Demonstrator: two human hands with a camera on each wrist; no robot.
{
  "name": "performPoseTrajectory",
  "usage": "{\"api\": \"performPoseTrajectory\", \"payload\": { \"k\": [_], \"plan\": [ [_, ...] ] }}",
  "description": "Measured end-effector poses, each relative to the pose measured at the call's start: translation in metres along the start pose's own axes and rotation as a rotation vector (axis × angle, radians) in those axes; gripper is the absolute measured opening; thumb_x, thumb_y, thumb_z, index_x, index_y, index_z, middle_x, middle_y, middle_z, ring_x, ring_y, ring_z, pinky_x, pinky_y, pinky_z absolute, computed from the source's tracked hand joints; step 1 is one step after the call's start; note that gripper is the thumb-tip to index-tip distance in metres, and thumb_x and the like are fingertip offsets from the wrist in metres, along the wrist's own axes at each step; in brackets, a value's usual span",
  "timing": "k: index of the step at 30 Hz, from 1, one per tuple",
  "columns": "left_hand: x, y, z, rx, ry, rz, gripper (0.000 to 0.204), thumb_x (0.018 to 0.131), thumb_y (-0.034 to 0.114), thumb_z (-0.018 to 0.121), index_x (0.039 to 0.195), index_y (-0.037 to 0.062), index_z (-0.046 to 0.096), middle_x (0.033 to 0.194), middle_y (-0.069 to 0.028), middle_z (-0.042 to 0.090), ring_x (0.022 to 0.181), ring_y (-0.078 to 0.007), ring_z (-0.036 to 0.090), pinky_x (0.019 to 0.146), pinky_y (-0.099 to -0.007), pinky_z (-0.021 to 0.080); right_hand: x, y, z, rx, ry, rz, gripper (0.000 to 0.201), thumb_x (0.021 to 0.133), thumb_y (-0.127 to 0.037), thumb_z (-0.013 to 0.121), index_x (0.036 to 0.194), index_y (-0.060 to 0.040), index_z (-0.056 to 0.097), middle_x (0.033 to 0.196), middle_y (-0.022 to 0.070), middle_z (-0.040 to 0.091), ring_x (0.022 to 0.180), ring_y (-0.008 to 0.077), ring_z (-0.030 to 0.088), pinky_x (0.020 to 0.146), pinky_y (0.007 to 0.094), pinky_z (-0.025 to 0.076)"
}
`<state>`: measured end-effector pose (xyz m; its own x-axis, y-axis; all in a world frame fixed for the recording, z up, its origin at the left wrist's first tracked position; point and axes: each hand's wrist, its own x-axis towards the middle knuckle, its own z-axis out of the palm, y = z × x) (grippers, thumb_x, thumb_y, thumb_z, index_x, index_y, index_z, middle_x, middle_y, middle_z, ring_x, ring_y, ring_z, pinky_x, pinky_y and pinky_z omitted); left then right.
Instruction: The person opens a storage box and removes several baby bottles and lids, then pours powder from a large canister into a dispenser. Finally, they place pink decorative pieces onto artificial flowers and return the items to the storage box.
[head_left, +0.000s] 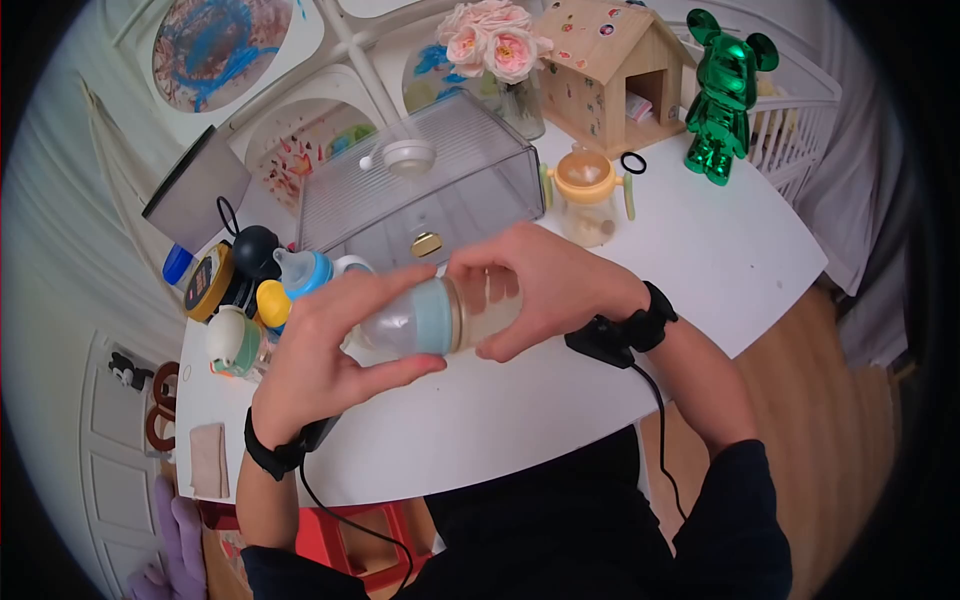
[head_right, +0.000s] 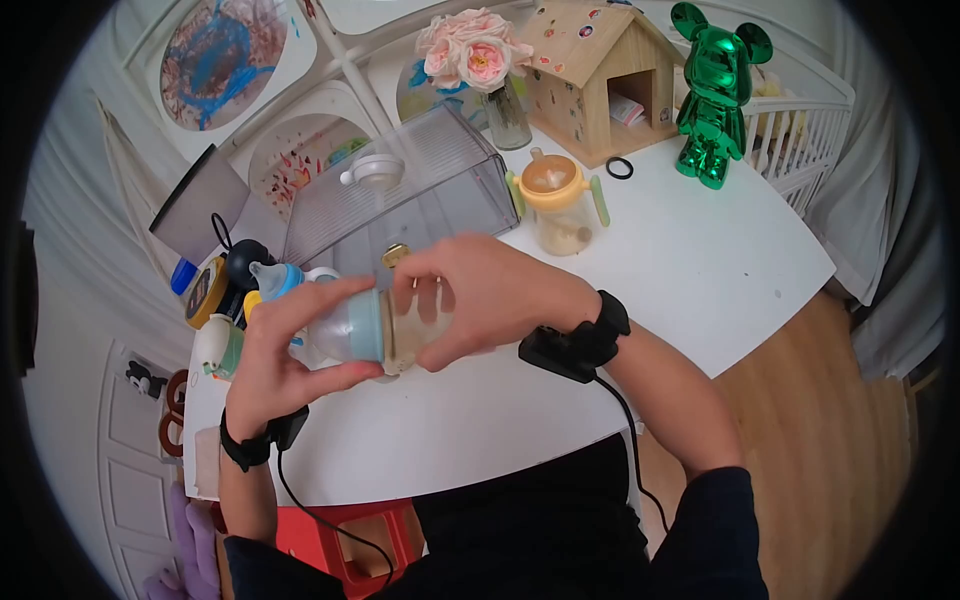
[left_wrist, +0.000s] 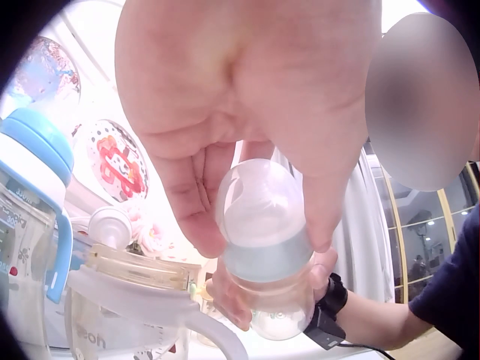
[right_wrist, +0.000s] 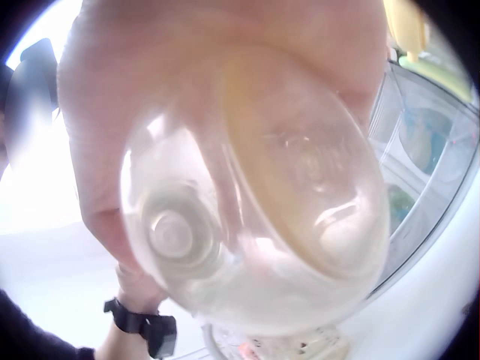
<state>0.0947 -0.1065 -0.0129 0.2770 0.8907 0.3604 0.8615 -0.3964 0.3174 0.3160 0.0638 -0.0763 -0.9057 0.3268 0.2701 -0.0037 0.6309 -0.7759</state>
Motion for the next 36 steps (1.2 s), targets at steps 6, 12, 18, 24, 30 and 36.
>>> {"api": "performPoseTrajectory", "payload": {
  "k": [6, 12, 18, 24, 30, 36],
  "plan": [
    [0.018, 0.010, 0.001, -0.080, 0.055, -0.109, 0.067, 0.082, 0.029, 0.097, 0.138, 0.0023, 0.072, 0.117, -0.0199, 0.079, 0.106, -0.0397, 0.078, 0.093, -0.0404, 0.060, 0.004, 0.016, 0.011, -0.355, 0.414, -0.385, 0.052, 0.066, -0.027, 0.093, 0.110, -0.0069, 0.075, 0.101, 0.0090, 0.076, 0.093, 0.0317, 0.070, 0.078, 0.0399, 0.057],
    [0.028, 0.011, 0.007, 0.065, -0.001, -0.050, 0.067, 0.082, 0.031, 0.097, 0.136, 0.0009, 0.071, 0.122, -0.0219, 0.077, 0.108, -0.0421, 0.076, 0.091, -0.0425, 0.061, 0.006, 0.022, 0.005, -0.410, 0.495, -0.514, 0.055, 0.064, -0.028, 0.092, 0.112, -0.0082, 0.076, 0.102, 0.0066, 0.077, 0.094, 0.0298, 0.066, 0.079, 0.0405, 0.056],
    [0.034, 0.014, 0.005, 0.131, 0.001, 0.069, 0.073, 0.079, 0.029, 0.099, 0.142, 0.0043, 0.070, 0.124, -0.0172, 0.078, 0.111, -0.0396, 0.077, 0.096, -0.0416, 0.060, 0.001, 0.017, -0.002, -0.430, 0.447, -0.418, 0.057, 0.061, -0.031, 0.092, 0.111, -0.0103, 0.077, 0.094, 0.0028, 0.073, 0.086, 0.0256, 0.055, 0.073, 0.0385, 0.050],
    [0.037, 0.016, -0.003, 0.185, -0.086, 0.126, 0.073, 0.081, 0.025, 0.097, 0.145, 0.0048, 0.068, 0.128, -0.0179, 0.075, 0.113, -0.0417, 0.075, 0.096, -0.0428, 0.060, 0.001, 0.014, -0.002, -0.323, 0.305, -0.266, 0.058, 0.066, -0.037, 0.093, 0.115, -0.0119, 0.077, 0.095, 0.0038, 0.071, 0.091, 0.0270, 0.056, 0.079, 0.0400, 0.048],
    [0.065, 0.019, -0.047, 0.137, -0.112, -0.067, 0.074, 0.087, 0.034, 0.095, 0.152, 0.0132, 0.068, 0.121, -0.0086, 0.073, 0.084, -0.0177, 0.067, 0.074, -0.0315, 0.055, 0.012, 0.050, 0.008, -0.279, 0.371, -0.162, 0.064, 0.074, -0.046, 0.094, 0.124, -0.0105, 0.077, 0.119, 0.0119, 0.073, 0.109, 0.0312, 0.061, 0.097, 0.0391, 0.052],
    [0.132, -0.038, -0.064, 0.365, -0.281, -0.338, 0.056, 0.098, 0.042, 0.083, 0.143, 0.0112, 0.072, 0.112, -0.0089, 0.076, 0.090, -0.0207, 0.069, 0.082, -0.0360, 0.056, 0.006, 0.049, -0.006, -0.465, 0.320, 0.061, 0.068, 0.078, -0.047, 0.094, 0.132, -0.0099, 0.074, 0.120, 0.0168, 0.064, 0.118, 0.0366, 0.061, 0.103, 0.0444, 0.051]
  ]
}}
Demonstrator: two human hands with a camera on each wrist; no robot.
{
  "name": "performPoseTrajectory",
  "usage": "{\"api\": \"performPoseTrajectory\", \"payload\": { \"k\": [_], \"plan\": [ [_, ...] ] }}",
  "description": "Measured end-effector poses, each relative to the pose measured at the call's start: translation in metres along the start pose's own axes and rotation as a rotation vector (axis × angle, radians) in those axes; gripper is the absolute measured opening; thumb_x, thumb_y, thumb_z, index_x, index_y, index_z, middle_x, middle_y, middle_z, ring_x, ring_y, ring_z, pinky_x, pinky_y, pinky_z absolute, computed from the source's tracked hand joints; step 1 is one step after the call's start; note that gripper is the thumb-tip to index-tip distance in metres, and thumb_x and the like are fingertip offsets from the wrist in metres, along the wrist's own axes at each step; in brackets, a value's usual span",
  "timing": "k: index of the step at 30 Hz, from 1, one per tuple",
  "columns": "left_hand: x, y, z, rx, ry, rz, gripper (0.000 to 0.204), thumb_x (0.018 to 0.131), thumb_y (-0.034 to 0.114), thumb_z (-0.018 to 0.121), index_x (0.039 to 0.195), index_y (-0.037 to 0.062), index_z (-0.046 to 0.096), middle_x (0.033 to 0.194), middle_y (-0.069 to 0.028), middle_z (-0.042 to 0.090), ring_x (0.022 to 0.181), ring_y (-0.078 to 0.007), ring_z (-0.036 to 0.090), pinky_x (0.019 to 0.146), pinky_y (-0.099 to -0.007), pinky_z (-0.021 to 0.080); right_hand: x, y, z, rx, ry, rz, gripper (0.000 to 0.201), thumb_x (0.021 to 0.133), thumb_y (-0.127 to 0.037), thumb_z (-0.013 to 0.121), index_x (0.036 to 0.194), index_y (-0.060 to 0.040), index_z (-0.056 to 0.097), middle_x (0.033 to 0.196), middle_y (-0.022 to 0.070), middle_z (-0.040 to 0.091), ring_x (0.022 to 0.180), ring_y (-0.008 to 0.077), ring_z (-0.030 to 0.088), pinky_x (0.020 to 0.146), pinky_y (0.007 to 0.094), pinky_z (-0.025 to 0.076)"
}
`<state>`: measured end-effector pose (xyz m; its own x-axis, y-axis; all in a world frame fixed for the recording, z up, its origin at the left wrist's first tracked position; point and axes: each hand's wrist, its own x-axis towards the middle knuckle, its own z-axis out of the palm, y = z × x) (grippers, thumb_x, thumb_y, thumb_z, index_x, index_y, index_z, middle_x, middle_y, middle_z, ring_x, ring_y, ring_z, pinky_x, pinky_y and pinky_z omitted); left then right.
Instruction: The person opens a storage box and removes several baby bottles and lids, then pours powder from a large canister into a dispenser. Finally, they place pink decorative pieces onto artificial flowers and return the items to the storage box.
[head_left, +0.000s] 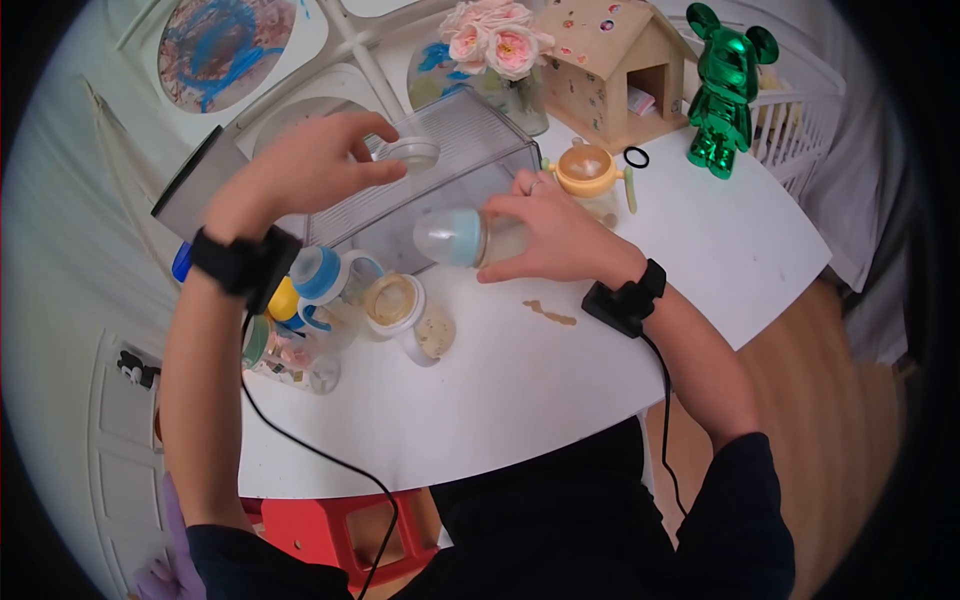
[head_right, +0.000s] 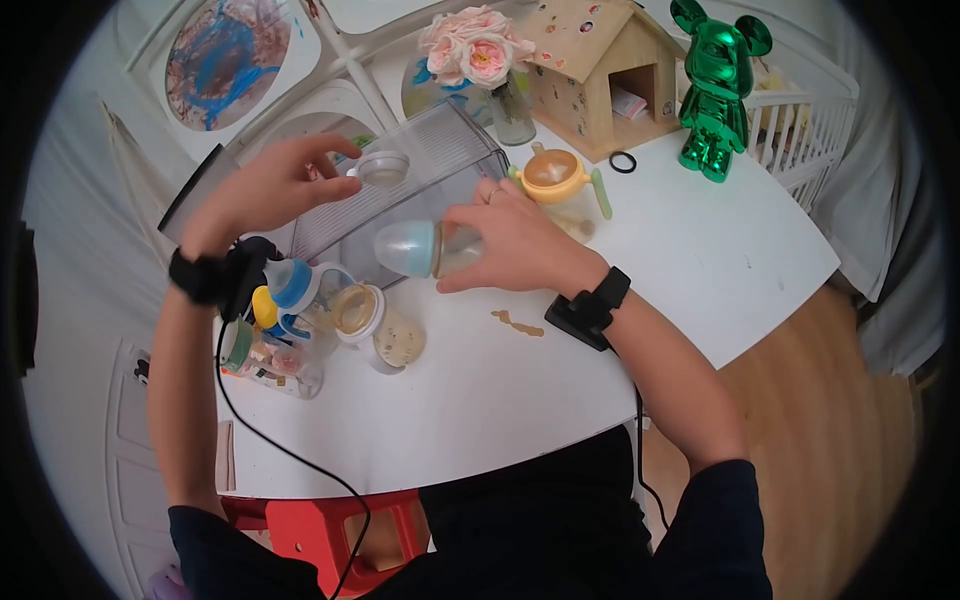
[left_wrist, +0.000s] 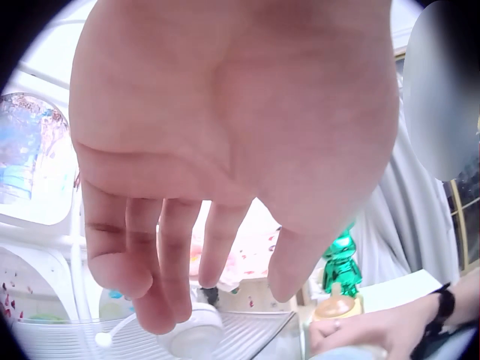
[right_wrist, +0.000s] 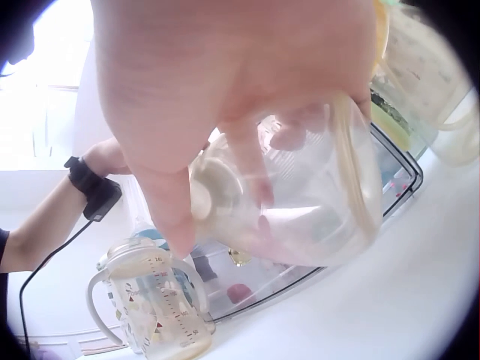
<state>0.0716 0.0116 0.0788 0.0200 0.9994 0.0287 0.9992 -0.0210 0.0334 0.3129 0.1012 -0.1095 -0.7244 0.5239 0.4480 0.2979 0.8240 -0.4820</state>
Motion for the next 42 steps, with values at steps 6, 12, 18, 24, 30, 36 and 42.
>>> {"api": "performPoseTrajectory", "payload": {
  "k": [6, 12, 18, 24, 30, 36, 42],
  "plan": [
    [0.050, -0.023, 0.040, 0.191, 0.143, 0.148, 0.058, 0.095, 0.040, 0.082, 0.142, 0.0087, 0.072, 0.112, -0.0172, 0.080, 0.111, -0.0374, 0.075, 0.101, -0.0466, 0.057, 0.002, 0.008, 0.005, 0.159, 0.002, -0.006, 0.064, 0.078, -0.046, 0.097, 0.121, -0.0057, 0.070, 0.099, 0.0108, 0.059, 0.093, 0.0302, 0.060, 0.084, 0.0405, 0.049],
    [0.070, -0.017, 0.047, 0.109, -0.103, 0.113, 0.057, 0.094, 0.035, 0.081, 0.142, 0.0060, 0.071, 0.119, -0.0205, 0.078, 0.111, -0.0376, 0.075, 0.100, -0.0458, 0.057, 0.003, 0.007, 0.000, 0.229, -0.076, 0.086, 0.065, 0.080, -0.045, 0.095, 0.123, -0.0033, 0.069, 0.101, 0.0150, 0.073, 0.091, 0.0329, 0.069, 0.083, 0.0419, 0.055],
    [0.052, -0.025, 0.024, -0.080, 0.127, 0.145, 0.061, 0.100, 0.037, 0.077, 0.150, 0.0063, 0.065, 0.123, -0.0152, 0.075, 0.108, -0.0267, 0.072, 0.096, -0.0392, 0.056, 0.003, 0.003, 0.003, 0.163, -0.020, 0.197, 0.078, 0.079, -0.046, 0.094, 0.130, 0.0061, 0.064, 0.111, 0.0284, 0.078, 0.105, 0.0440, 0.077, 0.092, 0.0481, 0.060],
    [-0.005, -0.040, -0.028, -0.170, 0.433, 0.265, 0.068, 0.103, 0.041, 0.075, 0.159, 0.0076, 0.053, 0.133, -0.0092, 0.068, 0.111, -0.0205, 0.067, 0.097, -0.0346, 0.054, -0.004, -0.011, 0.003, 0.024, 0.122, 0.232, 0.096, 0.081, -0.044, 0.093, 0.147, 0.0052, 0.043, 0.088, 0.0244, 0.076, 0.089, 0.0434, 0.079, 0.080, 0.0478, 0.063],
    [-0.095, 0.038, -0.027, -0.108, 0.632, 0.128, 0.062, 0.089, 0.026, 0.077, 0.142, 0.0056, 0.053, 0.120, -0.0099, 0.065, 0.102, -0.0188, 0.067, 0.089, -0.0317, 0.054, -0.011, -0.058, -0.018, 0.057, 0.413, 0.152, 0.075, 0.086, -0.037, 0.088, 0.139, -0.0030, 0.047, 0.061, 0.0081, 0.060, 0.057, 0.0325, 0.069, 0.055, 0.0445, 0.052],
    [-0.136, 0.022, -0.011, -0.096, 0.483, 0.185, 0.064, 0.080, 0.026, 0.077, 0.137, 0.0055, 0.055, 0.116, -0.0032, 0.061, 0.097, -0.0137, 0.058, 0.080, -0.0281, 0.044, -0.023, -0.070, 0.005, 0.369, 0.167, -0.218, 0.055, 0.091, -0.023, 0.086, 0.134, -0.0074, 0.057, 0.055, -0.0048, 0.039, 0.048, 0.0110, 0.041, 0.052, 0.0314, 0.030],
    [-0.145, 0.011, -0.005, -0.124, 0.322, 0.105, 0.056, 0.075, 0.021, 0.076, 0.123, 0.0058, 0.053, 0.102, -0.0014, 0.053, 0.087, -0.0117, 0.049, 0.073, -0.0277, 0.037, -0.022, -0.082, 0.033, 0.279, -0.158, 0.020, 0.081, 0.089, -0.058, 0.085, 0.141, -0.0059, 0.051, 0.065, 0.0106, 0.065, 0.064, 0.0357, 0.072, 0.062, 0.0463, 0.055]
  ]
}}
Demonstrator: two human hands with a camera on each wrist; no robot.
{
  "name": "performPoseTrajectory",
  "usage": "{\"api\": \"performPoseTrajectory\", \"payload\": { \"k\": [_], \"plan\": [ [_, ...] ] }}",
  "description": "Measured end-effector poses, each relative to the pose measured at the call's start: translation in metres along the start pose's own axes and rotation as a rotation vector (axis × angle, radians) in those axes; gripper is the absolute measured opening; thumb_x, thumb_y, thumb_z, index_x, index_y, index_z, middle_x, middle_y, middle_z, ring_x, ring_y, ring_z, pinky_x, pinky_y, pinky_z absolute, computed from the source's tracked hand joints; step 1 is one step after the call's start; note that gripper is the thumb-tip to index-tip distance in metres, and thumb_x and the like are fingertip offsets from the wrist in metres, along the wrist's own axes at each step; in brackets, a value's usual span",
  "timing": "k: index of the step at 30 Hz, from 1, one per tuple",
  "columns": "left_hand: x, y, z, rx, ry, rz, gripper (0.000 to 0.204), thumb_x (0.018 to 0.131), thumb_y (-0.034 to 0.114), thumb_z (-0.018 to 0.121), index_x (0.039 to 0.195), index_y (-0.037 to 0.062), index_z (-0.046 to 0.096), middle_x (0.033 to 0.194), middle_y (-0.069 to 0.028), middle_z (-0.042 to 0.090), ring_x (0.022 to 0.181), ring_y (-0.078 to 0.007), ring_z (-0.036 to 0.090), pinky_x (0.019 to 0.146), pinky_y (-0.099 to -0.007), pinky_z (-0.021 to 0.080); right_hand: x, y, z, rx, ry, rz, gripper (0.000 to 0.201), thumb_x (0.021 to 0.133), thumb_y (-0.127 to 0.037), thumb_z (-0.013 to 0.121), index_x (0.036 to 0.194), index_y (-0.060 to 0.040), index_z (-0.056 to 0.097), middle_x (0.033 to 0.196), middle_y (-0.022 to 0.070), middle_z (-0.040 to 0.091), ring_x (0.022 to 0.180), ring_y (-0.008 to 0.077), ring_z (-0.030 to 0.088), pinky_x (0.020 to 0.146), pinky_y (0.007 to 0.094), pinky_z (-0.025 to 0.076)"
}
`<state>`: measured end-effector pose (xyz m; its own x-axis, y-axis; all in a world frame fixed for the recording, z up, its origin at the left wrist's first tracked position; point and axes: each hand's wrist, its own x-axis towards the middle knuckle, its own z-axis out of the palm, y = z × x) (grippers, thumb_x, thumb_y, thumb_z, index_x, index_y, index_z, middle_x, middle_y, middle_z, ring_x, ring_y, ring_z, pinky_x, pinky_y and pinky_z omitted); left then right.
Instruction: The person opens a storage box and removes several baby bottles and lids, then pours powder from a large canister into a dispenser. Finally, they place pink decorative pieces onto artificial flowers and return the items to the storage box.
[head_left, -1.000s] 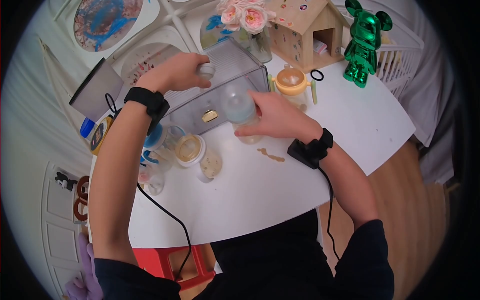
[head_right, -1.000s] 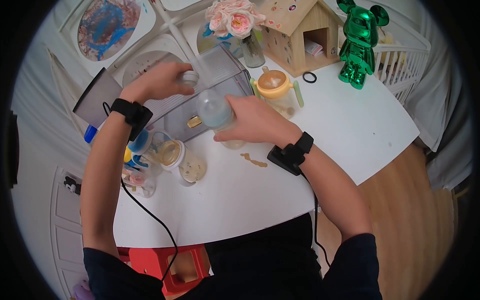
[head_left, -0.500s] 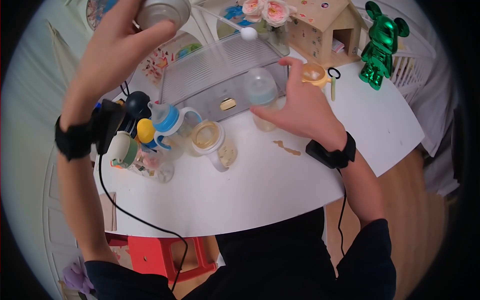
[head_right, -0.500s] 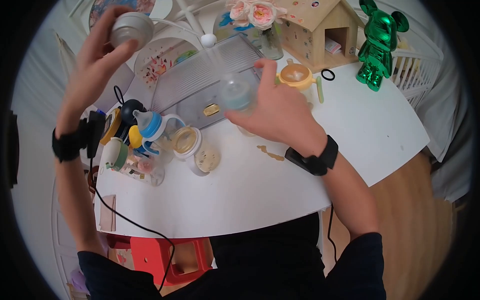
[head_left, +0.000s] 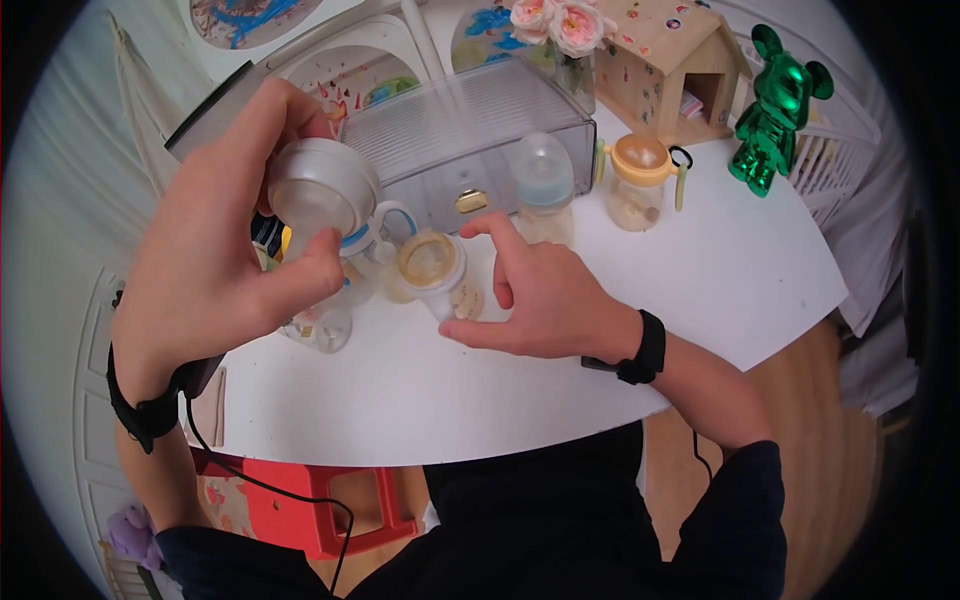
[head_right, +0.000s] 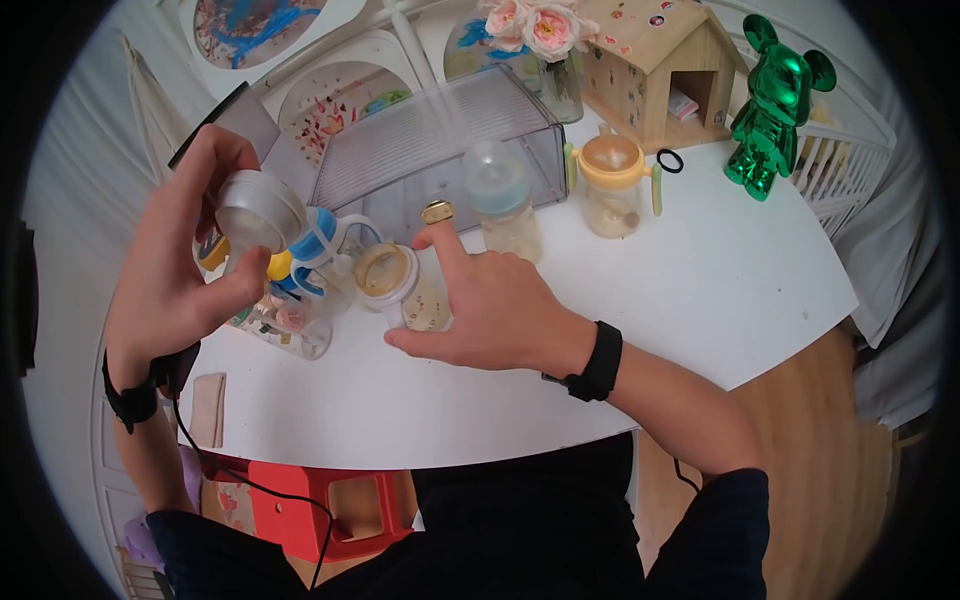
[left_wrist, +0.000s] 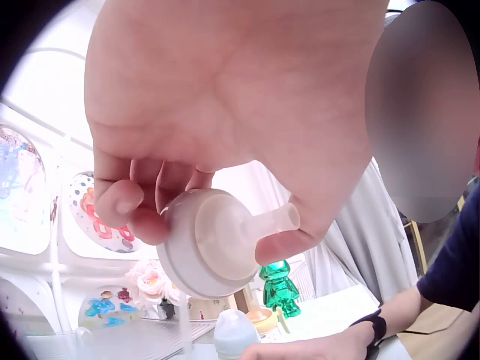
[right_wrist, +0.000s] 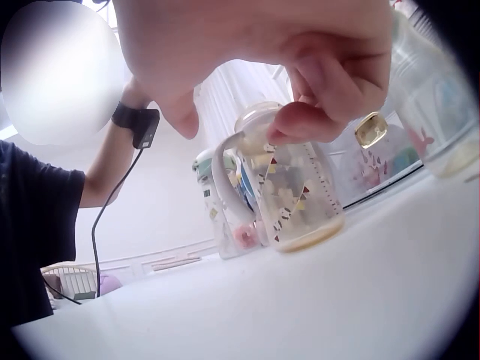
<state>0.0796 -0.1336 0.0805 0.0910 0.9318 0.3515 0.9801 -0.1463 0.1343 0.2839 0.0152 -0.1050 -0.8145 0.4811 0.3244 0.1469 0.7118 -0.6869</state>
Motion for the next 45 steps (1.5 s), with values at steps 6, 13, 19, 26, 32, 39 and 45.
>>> {"api": "performPoseTrajectory", "payload": {
  "k": [6, 13, 19, 26, 32, 39, 45],
  "plan": [
    [0.001, -0.006, 0.008, -0.090, 0.044, -0.010, 0.055, 0.076, 0.020, 0.076, 0.124, 0.0048, 0.053, 0.100, -0.0011, 0.053, 0.087, -0.0111, 0.048, 0.073, -0.0266, 0.036, 0.004, -0.006, 0.003, -0.065, -0.096, 0.072, 0.096, 0.085, -0.064, 0.086, 0.148, -0.0027, 0.046, 0.084, 0.0217, 0.077, 0.080, 0.0434, 0.079, 0.075, 0.0489, 0.062],
    [0.002, 0.008, -0.005, -0.022, -0.015, 0.020, 0.053, 0.072, 0.017, 0.071, 0.120, 0.0040, 0.055, 0.095, -0.0017, 0.054, 0.086, -0.0119, 0.053, 0.076, -0.0256, 0.041, 0.006, 0.007, 0.021, -0.099, -0.089, 0.041, 0.094, 0.083, -0.053, 0.089, 0.152, -0.0047, 0.048, 0.071, 0.0065, 0.067, 0.066, 0.0308, 0.073, 0.064, 0.0432, 0.055],
    [0.010, 0.012, 0.004, -0.163, -0.208, -0.043, 0.044, 0.073, 0.017, 0.071, 0.113, 0.0024, 0.060, 0.085, -0.0048, 0.060, 0.074, -0.0149, 0.055, 0.067, -0.0283, 0.043, 0.004, 0.010, 0.018, -0.102, -0.100, 0.037, 0.081, 0.082, -0.037, 0.085, 0.149, -0.0050, 0.051, 0.072, 0.0061, 0.069, 0.068, 0.0318, 0.073, 0.066, 0.0446, 0.055],
    [0.017, -0.003, 0.050, -0.195, -0.450, 0.001, 0.041, 0.081, 0.016, 0.071, 0.118, -0.0022, 0.071, 0.089, -0.0128, 0.069, 0.072, -0.0225, 0.066, 0.066, -0.0348, 0.055, 0.001, 0.007, 0.011, -0.083, 0.006, -0.114, 0.067, 0.083, -0.040, 0.086, 0.133, -0.0027, 0.062, 0.115, 0.0214, 0.070, 0.114, 0.0394, 0.064, 0.097, 0.0505, 0.056],
    [0.011, -0.015, 0.075, -0.154, -0.354, 0.046, 0.048, 0.087, 0.016, 0.069, 0.130, -0.0040, 0.073, 0.105, -0.0170, 0.070, 0.074, -0.0241, 0.069, 0.068, -0.0357, 0.056, 0.005, 0.026, 0.030, -0.121, 0.139, -0.245, 0.078, 0.082, -0.047, 0.093, 0.136, -0.0013, 0.062, 0.121, 0.0177, 0.067, 0.117, 0.0374, 0.061, 0.101, 0.0475, 0.052],
    [0.006, 0.001, 0.079, -0.165, -0.225, -0.088, 0.050, 0.088, 0.024, 0.081, 0.130, -0.0010, 0.074, 0.106, -0.0143, 0.072, 0.078, -0.0240, 0.071, 0.073, -0.0349, 0.058, 0.005, 0.020, 0.026, 0.012, 0.129, -0.192, 0.072, 0.083, -0.038, 0.093, 0.135, -0.0018, 0.058, 0.126, 0.0206, 0.071, 0.123, 0.0406, 0.064, 0.103, 0.0480, 0.053],
    [-0.011, 0.008, 0.081, -0.113, -0.137, -0.094, 0.064, 0.076, 0.032, 0.101, 0.125, 0.0012, 0.074, 0.102, -0.0092, 0.077, 0.079, -0.0185, 0.070, 0.074, -0.0328, 0.058, 0.006, 0.015, 0.023, 0.120, 0.254, -0.276, 0.062, 0.080, -0.028, 0.091, 0.124, -0.0044, 0.054, 0.106, 0.0187, 0.074, 0.100, 0.0424, 0.071, 0.085, 0.0508, 0.057]
  ]
}}
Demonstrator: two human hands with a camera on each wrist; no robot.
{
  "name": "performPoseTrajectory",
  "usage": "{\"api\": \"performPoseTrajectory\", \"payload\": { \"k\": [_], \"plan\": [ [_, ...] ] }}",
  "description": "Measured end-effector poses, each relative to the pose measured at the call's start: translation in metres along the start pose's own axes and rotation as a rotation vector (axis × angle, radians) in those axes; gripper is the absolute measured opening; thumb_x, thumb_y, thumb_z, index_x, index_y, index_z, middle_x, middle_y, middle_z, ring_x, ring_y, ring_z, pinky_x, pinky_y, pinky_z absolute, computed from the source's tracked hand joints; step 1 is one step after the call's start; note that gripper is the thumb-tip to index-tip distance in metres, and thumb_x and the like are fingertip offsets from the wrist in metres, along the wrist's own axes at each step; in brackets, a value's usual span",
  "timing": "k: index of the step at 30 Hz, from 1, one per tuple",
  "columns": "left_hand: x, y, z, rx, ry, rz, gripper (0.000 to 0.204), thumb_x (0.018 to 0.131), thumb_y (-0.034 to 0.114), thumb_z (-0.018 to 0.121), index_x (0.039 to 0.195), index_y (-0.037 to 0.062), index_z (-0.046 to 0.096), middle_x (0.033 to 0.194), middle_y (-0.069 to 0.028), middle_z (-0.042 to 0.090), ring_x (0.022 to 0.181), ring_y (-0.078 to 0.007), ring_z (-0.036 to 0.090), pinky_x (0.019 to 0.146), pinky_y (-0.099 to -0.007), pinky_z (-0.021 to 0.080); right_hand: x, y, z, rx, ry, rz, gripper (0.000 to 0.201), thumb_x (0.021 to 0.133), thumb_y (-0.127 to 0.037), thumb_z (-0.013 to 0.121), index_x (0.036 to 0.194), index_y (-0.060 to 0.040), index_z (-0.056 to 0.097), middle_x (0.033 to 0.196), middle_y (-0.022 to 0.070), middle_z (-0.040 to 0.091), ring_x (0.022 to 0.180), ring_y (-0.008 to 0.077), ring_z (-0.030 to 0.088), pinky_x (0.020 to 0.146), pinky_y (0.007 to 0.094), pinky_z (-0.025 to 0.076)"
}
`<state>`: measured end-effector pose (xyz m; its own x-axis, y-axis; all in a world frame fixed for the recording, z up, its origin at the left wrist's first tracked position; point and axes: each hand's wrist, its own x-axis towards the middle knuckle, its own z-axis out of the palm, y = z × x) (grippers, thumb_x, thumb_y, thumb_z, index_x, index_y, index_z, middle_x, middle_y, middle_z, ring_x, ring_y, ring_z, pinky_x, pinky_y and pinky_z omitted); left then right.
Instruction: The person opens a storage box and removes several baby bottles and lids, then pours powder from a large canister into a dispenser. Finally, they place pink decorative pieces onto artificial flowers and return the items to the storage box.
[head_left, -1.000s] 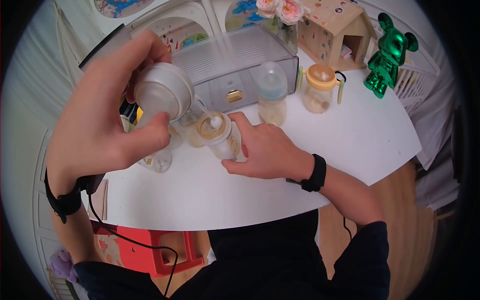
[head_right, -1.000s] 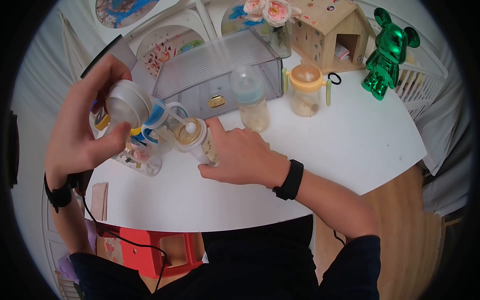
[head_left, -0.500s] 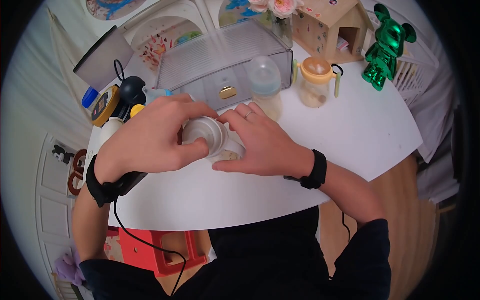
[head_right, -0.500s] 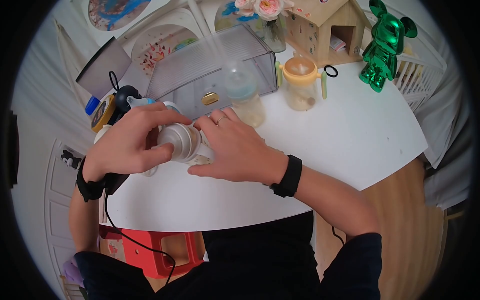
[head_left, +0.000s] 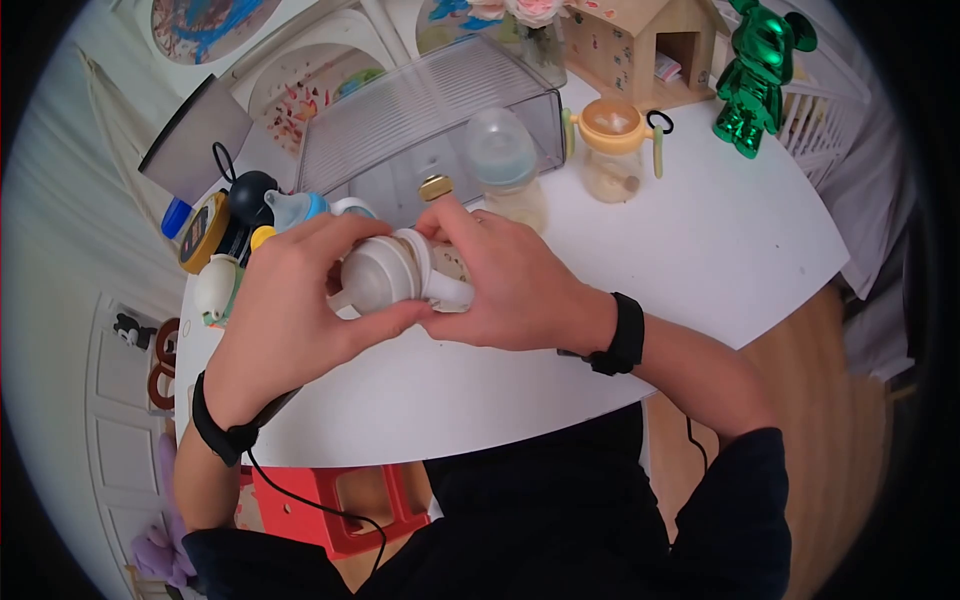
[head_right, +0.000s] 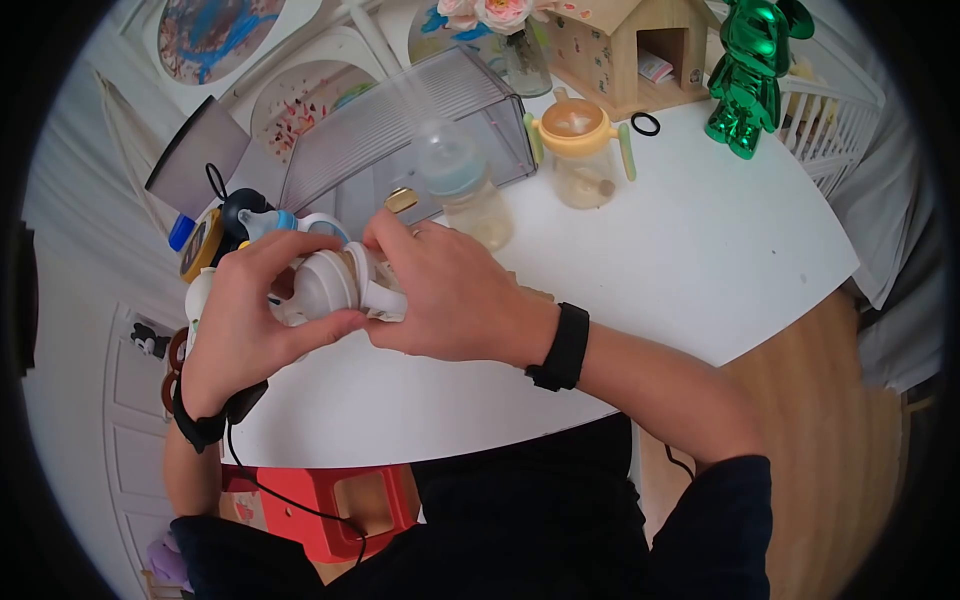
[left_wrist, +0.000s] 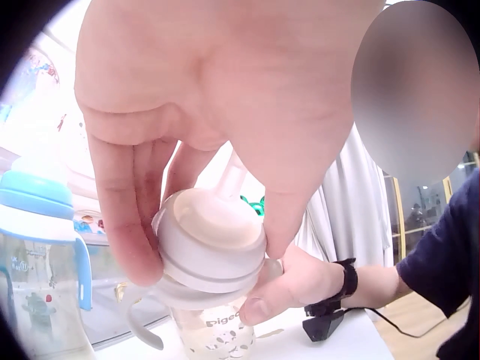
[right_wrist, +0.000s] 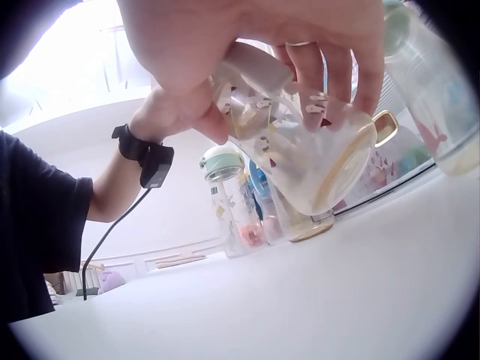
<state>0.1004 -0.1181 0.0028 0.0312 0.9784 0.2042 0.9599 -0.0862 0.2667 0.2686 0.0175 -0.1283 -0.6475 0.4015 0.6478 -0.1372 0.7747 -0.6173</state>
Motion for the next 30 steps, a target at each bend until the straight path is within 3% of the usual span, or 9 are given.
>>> {"api": "performPoseTrajectory", "payload": {
  "k": [4, 7, 10, 13, 15, 19, 25, 28, 30],
  "plan": [
    [-0.006, -0.009, -0.002, -0.222, 0.057, -0.143, 0.062, 0.078, 0.032, 0.102, 0.125, 0.0021, 0.075, 0.099, -0.0041, 0.077, 0.075, -0.0138, 0.064, 0.072, -0.0315, 0.055, 0.002, -0.005, -0.004, 0.052, -0.022, 0.003, 0.060, 0.080, -0.027, 0.089, 0.125, -0.0066, 0.055, 0.103, 0.0177, 0.074, 0.096, 0.0432, 0.071, 0.084, 0.0519, 0.056],
    [-0.010, 0.000, -0.017, -0.237, -0.067, -0.326, 0.064, 0.080, 0.033, 0.101, 0.131, 0.0033, 0.075, 0.101, -0.0034, 0.076, 0.082, -0.0111, 0.061, 0.077, -0.0308, 0.053, 0.001, -0.005, -0.005, -0.014, 0.002, -0.093, 0.059, 0.080, -0.029, 0.089, 0.126, -0.0077, 0.059, 0.103, 0.0157, 0.074, 0.098, 0.0403, 0.070, 0.087, 0.0503, 0.055],
    [-0.015, -0.011, -0.010, -0.302, -0.068, -0.230, 0.066, 0.082, 0.033, 0.101, 0.135, 0.0039, 0.073, 0.108, -0.0050, 0.075, 0.091, -0.0109, 0.060, 0.085, -0.0309, 0.052, -0.001, -0.007, -0.007, -0.079, 0.004, -0.164, 0.058, 0.078, -0.030, 0.089, 0.126, -0.0083, 0.064, 0.103, 0.0133, 0.074, 0.100, 0.0369, 0.069, 0.090, 0.0476, 0.053],
    [-0.023, -0.013, -0.001, -0.384, -0.017, -0.247, 0.065, 0.082, 0.038, 0.102, 0.128, 0.0011, 0.076, 0.114, -0.0044, 0.077, 0.094, -0.0119, 0.062, 0.087, -0.0303, 0.053, 0.000, -0.007, -0.006, -0.083, 0.036, -0.207, 0.058, 0.077, -0.031, 0.090, 0.126, -0.0088, 0.068, 0.102, 0.0113, 0.074, 0.101, 0.0346, 0.068, 0.092, 0.0454, 0.053],
    [-0.031, -0.025, 0.009, -0.440, 0.017, -0.237, 0.067, 0.082, 0.035, 0.102, 0.133, 0.0021, 0.074, 0.120, -0.0041, 0.076, 0.097, -0.0122, 0.062, 0.088, -0.0306, 0.053, 0.001, -0.006, -0.007, -0.084, 0.060, -0.252, 0.058, 0.076, -0.030, 0.090, 0.126, -0.0091, 0.070, 0.101, 0.0105, 0.074, 0.100, 0.0341, 0.068, 0.092, 0.0452, 0.053],
    [-0.040, -0.025, 0.012, -0.444, 0.002, -0.240, 0.078, 0.079, 0.028, 0.104, 0.144, 0.0026, 0.070, 0.134, -0.0069, 0.075, 0.109, -0.0160, 0.068, 0.096, -0.0326, 0.055, 0.000, -0.010, -0.016, -0.090, -0.052, -0.198, 0.065, 0.076, -0.027, 0.093, 0.134, -0.0067, 0.072, 0.120, 0.0105, 0.077, 0.111, 0.0316, 0.068, 0.102, 0.0420, 0.053],
    [-0.043, -0.028, 0.014, -0.087, 0.118, 0.313, 0.077, 0.076, 0.022, 0.103, 0.144, 0.0027, 0.070, 0.140, -0.0146, 0.074, 0.127, -0.0274, 0.072, 0.100, -0.0395, 0.060, 0.001, -0.006, -0.008, -0.017, -0.005, -0.237, 0.060, 0.074, -0.030, 0.091, 0.126, -0.0067, 0.073, 0.104, 0.0123, 0.078, 0.101, 0.0330, 0.069, 0.095, 0.0435, 0.054],
    [-0.052, -0.016, 0.023, -0.427, 0.223, 0.004, 0.077, 0.079, 0.018, 0.101, 0.148, 0.0046, 0.069, 0.141, -0.0156, 0.073, 0.124, -0.0288, 0.073, 0.099, -0.0421, 0.060, -0.001, -0.008, -0.009, -0.023, -0.018, -0.225, 0.061, 0.074, -0.031, 0.091, 0.127, -0.0065, 0.072, 0.104, 0.0125, 0.078, 0.101, 0.0330, 0.069, 0.095, 0.0435, 0.055],
    [-0.058, -0.035, 0.016, -0.318, -0.015, -0.123, 0.082, 0.078, 0.019, 0.102, 0.152, 0.0050, 0.066, 0.141, -0.0156, 0.073, 0.124, -0.0276, 0.072, 0.099, -0.0423, 0.061, -0.001, -0.007, -0.009, -0.028, -0.015, -0.235, 0.061, 0.075, -0.032, 0.091, 0.127, -0.0067, 0.072, 0.104, 0.0123, 0.078, 0.101, 0.0330, 0.070, 0.095, 0.0434, 0.055]
  ]
}}
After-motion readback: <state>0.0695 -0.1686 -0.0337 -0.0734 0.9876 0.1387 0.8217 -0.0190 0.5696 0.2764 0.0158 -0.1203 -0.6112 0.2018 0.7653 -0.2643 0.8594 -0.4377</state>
